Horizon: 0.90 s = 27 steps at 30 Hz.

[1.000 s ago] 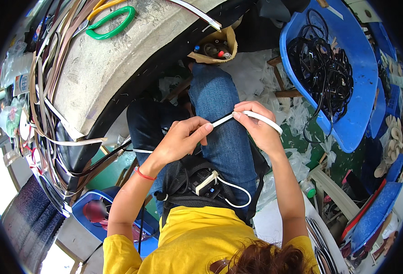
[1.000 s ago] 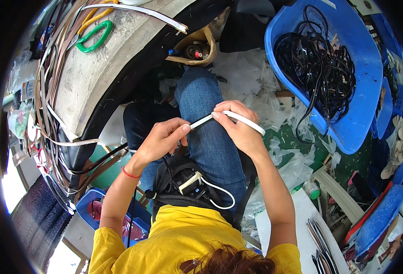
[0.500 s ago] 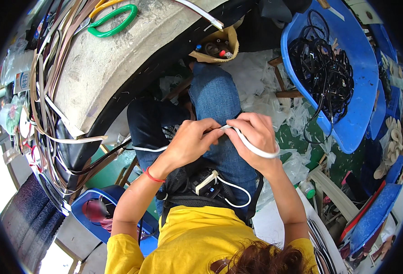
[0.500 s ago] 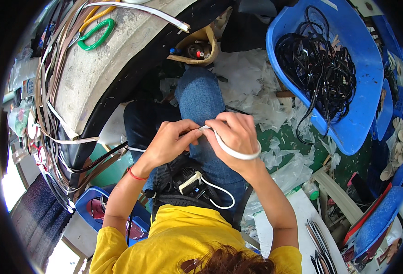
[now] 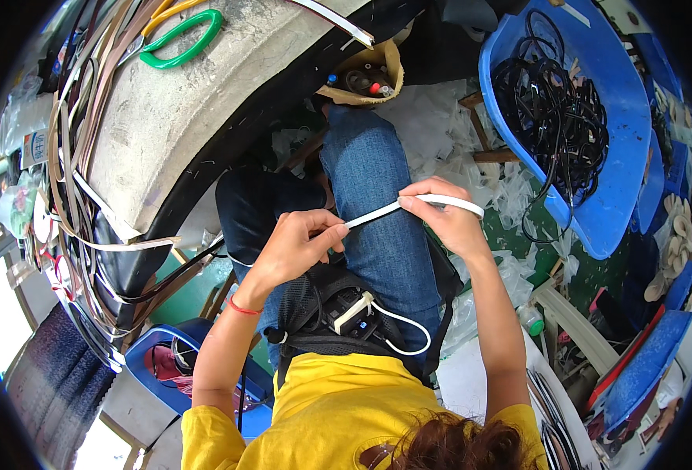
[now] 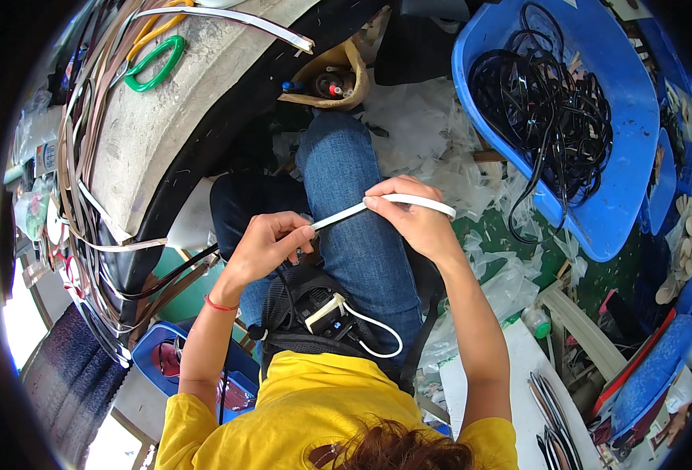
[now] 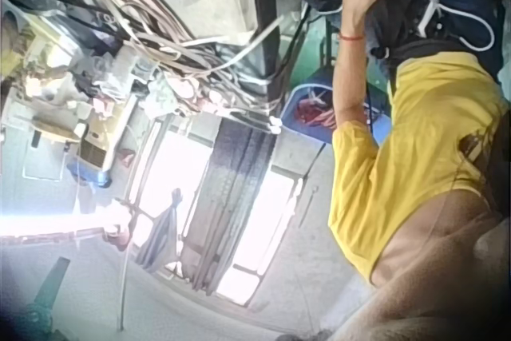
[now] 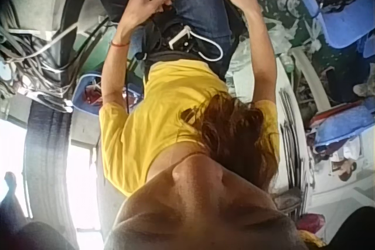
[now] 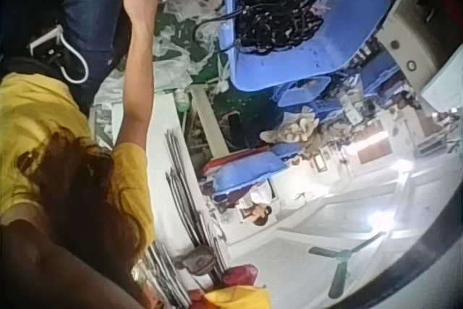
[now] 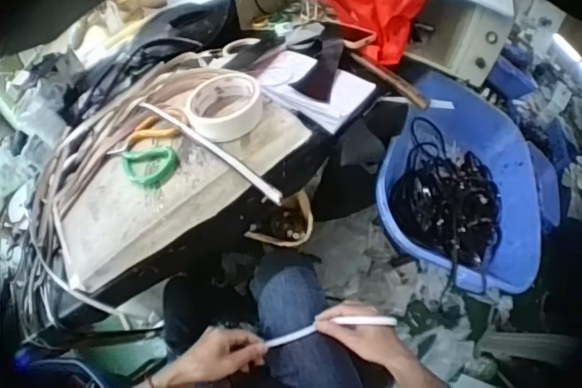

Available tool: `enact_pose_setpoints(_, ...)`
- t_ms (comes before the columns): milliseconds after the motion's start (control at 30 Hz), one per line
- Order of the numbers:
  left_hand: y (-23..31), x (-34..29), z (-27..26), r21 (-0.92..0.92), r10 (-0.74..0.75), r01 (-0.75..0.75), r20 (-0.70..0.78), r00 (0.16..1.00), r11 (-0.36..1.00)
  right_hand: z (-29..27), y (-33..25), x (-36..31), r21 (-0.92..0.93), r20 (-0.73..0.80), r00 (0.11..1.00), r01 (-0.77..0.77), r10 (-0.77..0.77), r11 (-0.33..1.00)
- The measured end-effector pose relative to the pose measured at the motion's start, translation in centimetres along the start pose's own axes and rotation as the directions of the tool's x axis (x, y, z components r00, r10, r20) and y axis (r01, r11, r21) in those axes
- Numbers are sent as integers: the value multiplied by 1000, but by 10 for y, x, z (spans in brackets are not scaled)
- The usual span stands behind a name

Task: The recorder is sorting and organizing bundles of black straps, using white tape to secure them.

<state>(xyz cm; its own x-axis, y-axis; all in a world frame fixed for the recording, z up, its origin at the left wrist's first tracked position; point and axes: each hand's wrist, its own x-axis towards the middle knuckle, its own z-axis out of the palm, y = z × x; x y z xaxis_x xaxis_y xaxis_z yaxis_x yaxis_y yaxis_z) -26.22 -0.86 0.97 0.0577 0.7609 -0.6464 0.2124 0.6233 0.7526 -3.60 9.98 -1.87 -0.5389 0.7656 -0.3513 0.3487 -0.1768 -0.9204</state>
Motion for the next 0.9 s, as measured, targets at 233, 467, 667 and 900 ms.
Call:
enact_pose_setpoints(233,30,17,14,33,50,-51,17,999,998,8,-8,1,-249,34,993,115,-110,962)
enact_pose_setpoints(467,15,23,0,-52,-65,68,65,996,996,-24,18,21,167,342,914,-289,219,943)
enact_pose_setpoints(667,-20,-18,-43,-153,-168,177,72,983,972,-27,28,25,323,469,881,-240,65,915)
enact_pose_setpoints(900,-76,-78,-88,43,-196,213,-254,947,976,-36,32,21,264,460,870,-326,178,908)
